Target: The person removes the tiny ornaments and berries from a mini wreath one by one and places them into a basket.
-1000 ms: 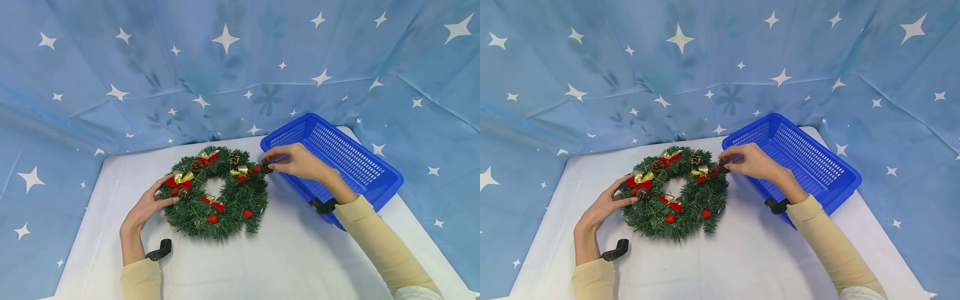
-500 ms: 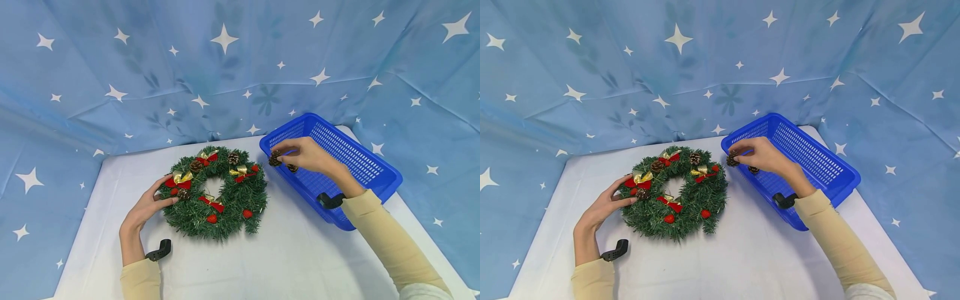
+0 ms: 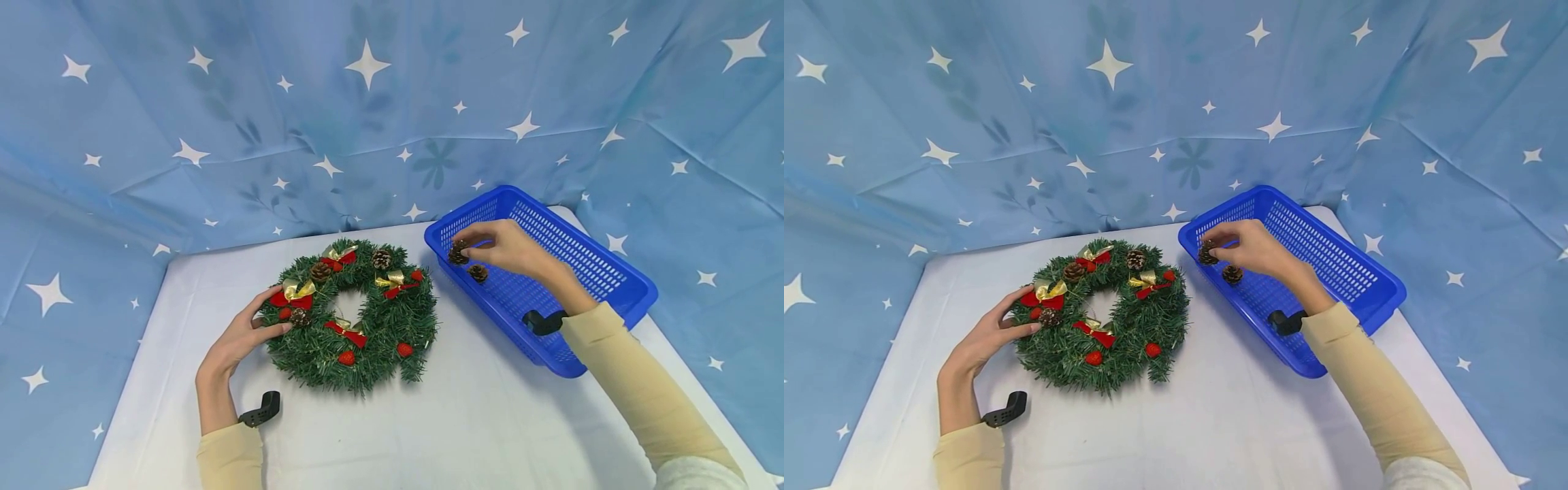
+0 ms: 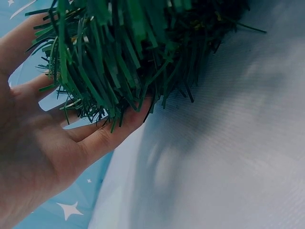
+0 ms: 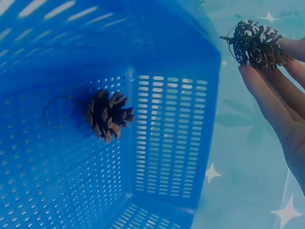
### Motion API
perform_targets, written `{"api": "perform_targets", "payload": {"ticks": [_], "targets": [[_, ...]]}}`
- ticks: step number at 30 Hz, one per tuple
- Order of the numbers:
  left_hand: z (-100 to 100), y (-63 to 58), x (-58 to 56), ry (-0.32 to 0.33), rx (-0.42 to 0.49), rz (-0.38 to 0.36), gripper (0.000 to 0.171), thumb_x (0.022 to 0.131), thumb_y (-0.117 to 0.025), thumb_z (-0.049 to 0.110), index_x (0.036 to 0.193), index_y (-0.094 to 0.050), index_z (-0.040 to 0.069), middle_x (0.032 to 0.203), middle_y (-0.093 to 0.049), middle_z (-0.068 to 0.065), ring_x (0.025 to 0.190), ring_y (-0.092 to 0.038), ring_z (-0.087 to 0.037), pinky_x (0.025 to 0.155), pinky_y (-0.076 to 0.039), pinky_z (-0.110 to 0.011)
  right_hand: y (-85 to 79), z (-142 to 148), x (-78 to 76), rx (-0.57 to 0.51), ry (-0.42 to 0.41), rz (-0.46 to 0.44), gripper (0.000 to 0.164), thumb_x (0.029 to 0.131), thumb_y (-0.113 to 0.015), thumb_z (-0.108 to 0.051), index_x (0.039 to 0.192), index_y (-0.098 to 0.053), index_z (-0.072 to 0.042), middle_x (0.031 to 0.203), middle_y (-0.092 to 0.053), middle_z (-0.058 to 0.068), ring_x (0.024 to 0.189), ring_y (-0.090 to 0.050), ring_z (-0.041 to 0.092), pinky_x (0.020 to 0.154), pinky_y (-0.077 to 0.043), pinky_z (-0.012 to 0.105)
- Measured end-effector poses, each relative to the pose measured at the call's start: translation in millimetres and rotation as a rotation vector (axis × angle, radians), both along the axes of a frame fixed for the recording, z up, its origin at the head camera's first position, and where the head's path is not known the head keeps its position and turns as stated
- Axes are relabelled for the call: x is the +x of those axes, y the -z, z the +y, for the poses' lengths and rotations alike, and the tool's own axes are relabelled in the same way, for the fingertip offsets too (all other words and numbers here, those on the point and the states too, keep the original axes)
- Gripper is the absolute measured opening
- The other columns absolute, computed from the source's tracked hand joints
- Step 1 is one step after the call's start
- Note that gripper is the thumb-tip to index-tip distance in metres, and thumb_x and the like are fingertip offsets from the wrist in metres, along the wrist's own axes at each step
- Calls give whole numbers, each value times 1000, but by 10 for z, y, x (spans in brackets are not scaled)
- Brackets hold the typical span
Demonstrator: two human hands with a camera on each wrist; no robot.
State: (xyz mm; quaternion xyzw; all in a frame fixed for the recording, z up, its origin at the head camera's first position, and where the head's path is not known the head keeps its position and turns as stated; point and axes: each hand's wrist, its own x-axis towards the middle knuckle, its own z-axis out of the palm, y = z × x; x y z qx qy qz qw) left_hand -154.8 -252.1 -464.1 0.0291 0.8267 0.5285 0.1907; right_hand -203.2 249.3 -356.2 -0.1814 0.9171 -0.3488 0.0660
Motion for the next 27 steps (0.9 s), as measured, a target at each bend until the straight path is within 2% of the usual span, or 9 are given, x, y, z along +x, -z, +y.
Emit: {"api": "perform_targets", "payload": {"ticks": [7, 18, 27], "targets": [[-1, -8, 8, -1, -5, 0, 88, 92, -78, 40, 163, -26, 42, 174, -7, -8, 151, -24, -55, 110, -20, -82, 89, 72, -95, 12, 25, 2, 29, 97, -70, -9, 126, -72, -6, 118, -75, 15, 113, -70, 33, 98, -56, 50], [1, -9, 18, 1, 16, 2, 87, 92, -78, 38, 163, -27, 40, 174, -6, -7, 151, -23, -55, 110, -19, -82, 323, 148, -274, 90, 34, 23, 31, 97, -71, -9, 127, -70, -1, 118, -74, 17, 112, -70, 34, 95, -57, 50], [-5, -9, 27, 2, 21, 2, 86, 93, -78, 38, 163, -28, 40, 174, 0, -3, 151, -18, -58, 109, -21, -81, 511, 161, -406, 124, 58, -19, 33, 97, -70, -9, 129, -69, -1, 119, -74, 17, 111, -70, 33, 94, -57, 49]]}}
